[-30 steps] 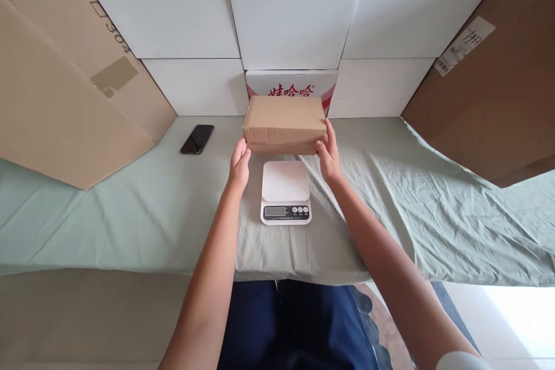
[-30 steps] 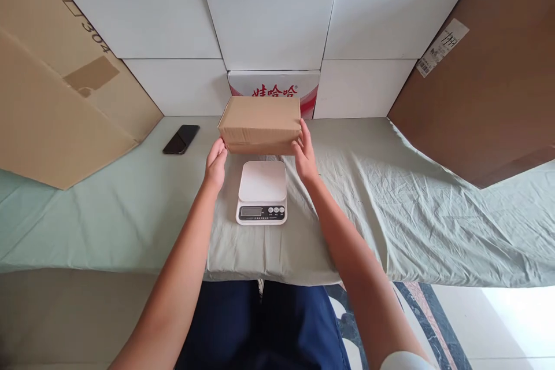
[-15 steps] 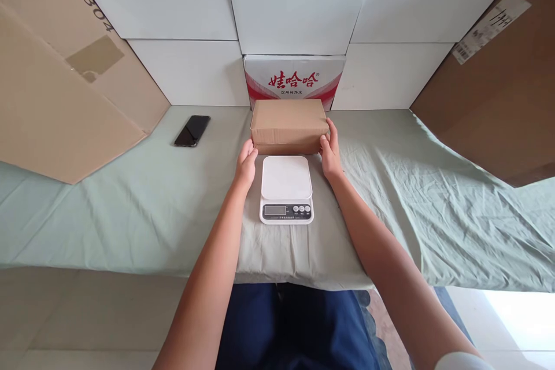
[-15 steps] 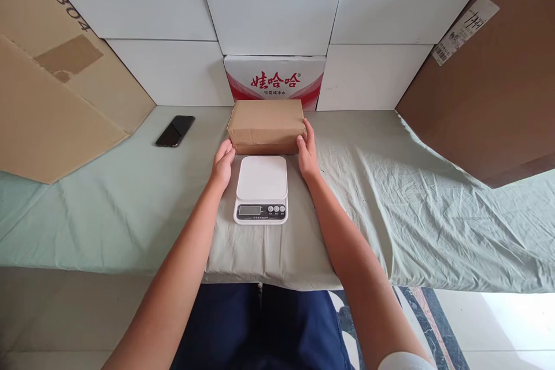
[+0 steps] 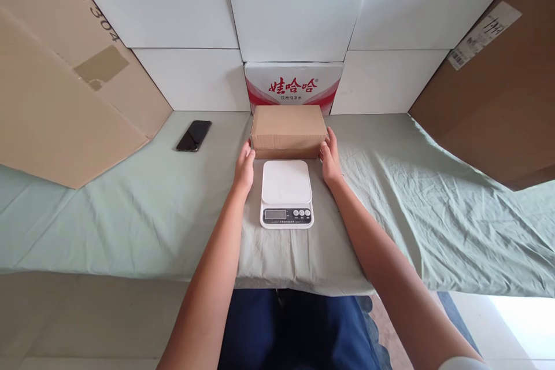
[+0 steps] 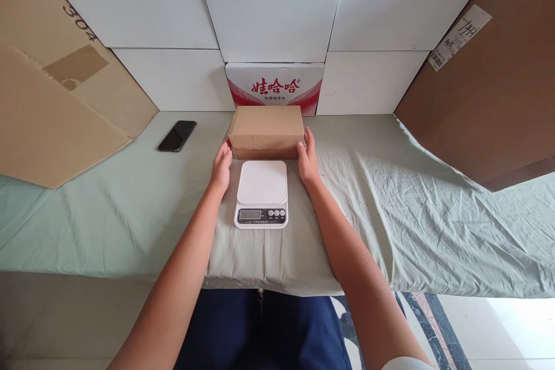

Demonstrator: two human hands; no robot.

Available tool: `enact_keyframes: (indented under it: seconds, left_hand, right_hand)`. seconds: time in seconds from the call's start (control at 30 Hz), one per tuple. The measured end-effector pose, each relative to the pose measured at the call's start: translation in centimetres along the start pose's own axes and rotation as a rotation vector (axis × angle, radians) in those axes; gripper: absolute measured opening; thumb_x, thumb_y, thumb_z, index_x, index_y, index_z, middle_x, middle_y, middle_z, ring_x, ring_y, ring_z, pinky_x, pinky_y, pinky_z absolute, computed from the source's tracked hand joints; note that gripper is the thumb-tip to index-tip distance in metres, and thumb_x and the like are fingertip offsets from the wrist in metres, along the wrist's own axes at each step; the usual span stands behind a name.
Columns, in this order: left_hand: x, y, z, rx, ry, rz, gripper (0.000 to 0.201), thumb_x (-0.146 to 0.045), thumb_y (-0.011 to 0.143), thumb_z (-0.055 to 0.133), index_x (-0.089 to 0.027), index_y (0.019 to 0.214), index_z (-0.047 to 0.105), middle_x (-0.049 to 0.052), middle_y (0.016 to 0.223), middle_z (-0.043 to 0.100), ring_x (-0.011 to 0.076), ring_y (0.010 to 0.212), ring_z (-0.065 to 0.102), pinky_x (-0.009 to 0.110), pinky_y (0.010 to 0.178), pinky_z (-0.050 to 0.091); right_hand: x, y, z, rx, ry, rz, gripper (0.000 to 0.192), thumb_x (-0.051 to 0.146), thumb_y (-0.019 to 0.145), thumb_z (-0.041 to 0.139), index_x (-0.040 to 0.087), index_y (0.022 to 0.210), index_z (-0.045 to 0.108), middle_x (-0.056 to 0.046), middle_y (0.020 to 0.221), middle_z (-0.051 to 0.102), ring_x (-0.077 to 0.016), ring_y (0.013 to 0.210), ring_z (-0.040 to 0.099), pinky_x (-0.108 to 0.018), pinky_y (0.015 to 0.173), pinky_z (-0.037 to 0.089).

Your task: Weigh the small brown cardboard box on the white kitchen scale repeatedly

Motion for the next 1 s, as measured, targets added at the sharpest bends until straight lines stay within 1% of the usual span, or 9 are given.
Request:
enact_keyframes:
  seconds: [0.13,0.3,0.4,0.47,0.53,0.67,0.77,0.83,1.0]
  left_hand:
    - [0.3,0.2,0.2,0.020,-0.019,0.013,0.064,-0.060,0.097,0.056,-0.026,0.151,0.053,0.007,0.166,0.047,0.0246,0.160,0.033,0.044,0.132,0.024]
    - [0.1,0.1,0.6,0.023,-0.030,-0.025,0.063,-0.063,0.097,0.054,-0.025,0.147,0.057,0.009,0.160,0.055,0.0254,0.157,0.039,0.047,0.131,0.027]
    - [-0.1,0.0,0.8,0.044,-0.067,-0.044,0.062,-0.065,0.097,0.051,-0.026,0.146,0.059,0.008,0.161,0.054,0.0250,0.156,0.042,0.043,0.130,0.029]
    - [-0.3,-0.1,0.9,0.055,-0.071,-0.043,0.064,-0.066,0.097,0.050,-0.027,0.147,0.058,0.007,0.163,0.051,0.0251,0.156,0.041,0.042,0.131,0.029]
    - [-0.6,-0.2,0.7,0.035,-0.046,-0.016,0.067,-0.067,0.096,0.052,-0.026,0.149,0.056,0.007,0.164,0.050,0.0261,0.157,0.040,0.043,0.131,0.029]
    - [-2.4,-0.9,0.3,-0.041,-0.020,0.099,0.065,-0.065,0.096,0.054,-0.028,0.149,0.057,0.004,0.162,0.052,0.0262,0.156,0.041,0.041,0.129,0.032]
    - [-4.0,-2.2,0.2,-0.062,-0.035,0.160,0.064,-0.064,0.096,0.054,-0.028,0.149,0.057,0.005,0.160,0.055,0.0271,0.155,0.043,0.039,0.128,0.035]
    - [-5.0,-3.7,0.1,-0.067,-0.037,0.179,0.067,-0.066,0.095,0.054,-0.027,0.150,0.057,0.006,0.159,0.056,0.0291,0.155,0.042,0.040,0.128,0.035]
    - [-6.2,-9.2,-0.6,-0.051,-0.008,0.172,0.070,-0.067,0.096,0.051,-0.027,0.153,0.053,0.008,0.163,0.052,0.0316,0.158,0.037,0.043,0.129,0.032]
  right_hand:
    - [0.6,-0.1,0.4,-0.044,0.054,0.091,0.073,0.067,0.098,0.047,0.034,0.161,0.030,-0.002,0.172,0.037,-0.0246,0.160,0.033,-0.056,0.134,0.026]
    - [1.6,-0.1,0.6,-0.038,0.034,0.071,0.074,0.070,0.097,0.046,0.032,0.159,0.035,-0.003,0.168,0.042,-0.0269,0.158,0.038,-0.054,0.134,0.028]
    - [2.0,-0.1,0.6,-0.021,-0.007,0.047,0.073,0.070,0.097,0.046,0.031,0.158,0.038,-0.005,0.165,0.047,-0.0291,0.154,0.042,-0.055,0.133,0.028]
    - [2.2,-0.2,0.7,-0.007,-0.021,0.038,0.076,0.071,0.096,0.046,0.030,0.159,0.035,-0.006,0.165,0.047,-0.0298,0.154,0.041,-0.055,0.134,0.027]
    - [2.5,-0.3,0.9,-0.004,-0.025,0.011,0.080,0.073,0.096,0.045,0.030,0.162,0.028,-0.006,0.168,0.041,-0.0295,0.157,0.037,-0.056,0.134,0.024]
    - [3.9,-0.8,1.3,0.000,-0.033,-0.124,0.080,0.071,0.098,0.041,0.034,0.165,0.017,-0.003,0.175,0.027,-0.0269,0.164,0.024,-0.054,0.136,0.021]
    - [5.6,-1.5,1.3,-0.003,-0.048,-0.218,0.082,0.072,0.098,0.040,0.037,0.166,0.011,-0.001,0.177,0.021,-0.0270,0.166,0.019,-0.055,0.136,0.022]
    - [6.8,-2.4,1.1,-0.020,-0.068,-0.249,0.081,0.071,0.098,0.041,0.039,0.166,0.011,0.000,0.176,0.021,-0.0285,0.165,0.020,-0.057,0.135,0.023]
    - [8.7,-6.7,0.3,-0.042,-0.085,-0.240,0.074,0.067,0.099,0.042,0.043,0.164,0.015,0.001,0.173,0.027,-0.0316,0.163,0.025,-0.062,0.133,0.026]
Point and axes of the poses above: each hand's wrist, its own y-axis towards the middle knuckle, its own z-axis out of the palm, x = y × z, the point moved 3 cm from there along y, towards the middle knuckle
